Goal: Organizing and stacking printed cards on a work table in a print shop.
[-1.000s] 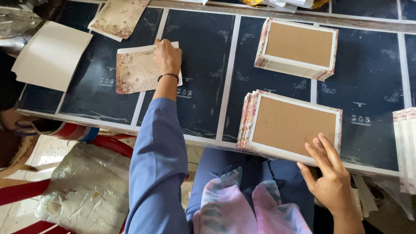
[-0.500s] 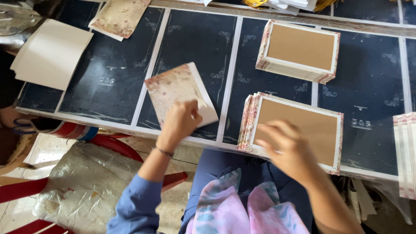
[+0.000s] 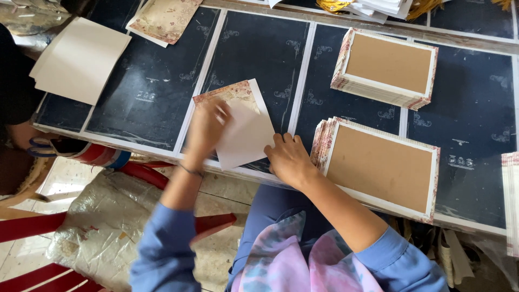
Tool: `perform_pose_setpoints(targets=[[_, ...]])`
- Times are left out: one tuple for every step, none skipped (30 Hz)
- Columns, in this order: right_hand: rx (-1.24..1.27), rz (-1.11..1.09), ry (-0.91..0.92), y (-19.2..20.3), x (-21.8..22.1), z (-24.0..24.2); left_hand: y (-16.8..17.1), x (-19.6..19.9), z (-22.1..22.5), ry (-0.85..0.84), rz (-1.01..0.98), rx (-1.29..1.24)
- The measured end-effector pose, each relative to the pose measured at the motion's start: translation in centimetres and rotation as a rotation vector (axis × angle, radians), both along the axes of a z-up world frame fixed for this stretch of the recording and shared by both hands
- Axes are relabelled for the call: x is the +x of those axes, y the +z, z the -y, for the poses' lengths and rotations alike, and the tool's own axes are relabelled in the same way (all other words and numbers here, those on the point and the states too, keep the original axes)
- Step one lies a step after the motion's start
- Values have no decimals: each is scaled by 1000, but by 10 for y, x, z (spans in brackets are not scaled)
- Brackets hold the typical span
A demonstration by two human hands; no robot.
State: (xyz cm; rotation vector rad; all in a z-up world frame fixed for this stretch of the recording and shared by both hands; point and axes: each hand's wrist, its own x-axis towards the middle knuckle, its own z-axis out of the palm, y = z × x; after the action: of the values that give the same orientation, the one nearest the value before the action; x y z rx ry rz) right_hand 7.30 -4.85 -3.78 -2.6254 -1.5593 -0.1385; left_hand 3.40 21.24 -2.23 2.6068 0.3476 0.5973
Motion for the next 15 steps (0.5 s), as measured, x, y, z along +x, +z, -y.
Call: perform_pose_setpoints(targets=[[-11, -16, 14, 4, -3, 0, 15, 5, -23, 77, 25, 197], [-14, -19, 15, 8, -4, -2, 28, 16, -54, 78, 22, 194], [-106, -81, 1, 13, -2, -5, 45, 30, -86, 95, 95, 296], [-198, -143, -13, 18, 0, -8, 61, 45, -118, 112, 167, 397], [-198, -143, -19, 21, 0, -10, 78, 50, -139, 106, 169, 396], [-226, -202, -25, 23, 0, -12, 95, 56, -160, 135, 254, 535], [-253, -262, -32, 25, 1, -14, 113, 64, -181, 159, 342, 674], [-251, -263, -41, 23, 3, -15, 136, 54, -173, 151, 345, 673], [-213, -268, -44, 21, 3, -15, 158, 42, -165, 143, 340, 765], [-176, -272, -47, 18, 3, -15, 180, 30, -157, 134, 335, 857], [-176, -276, -52, 20, 6, -13, 191, 17, -141, 128, 333, 855], [-148, -429, -94, 21, 8, -12, 203, 4, -124, 77, 294, 791], [-116, -578, -136, 23, 13, -12, 216, -8, -108, 29, 259, 729], [-113, -577, -139, 31, 16, 3, 225, -18, -87, 26, 262, 731], [306, -682, -153, 38, 20, 17, 235, -30, -65, -123, 314, 682]])
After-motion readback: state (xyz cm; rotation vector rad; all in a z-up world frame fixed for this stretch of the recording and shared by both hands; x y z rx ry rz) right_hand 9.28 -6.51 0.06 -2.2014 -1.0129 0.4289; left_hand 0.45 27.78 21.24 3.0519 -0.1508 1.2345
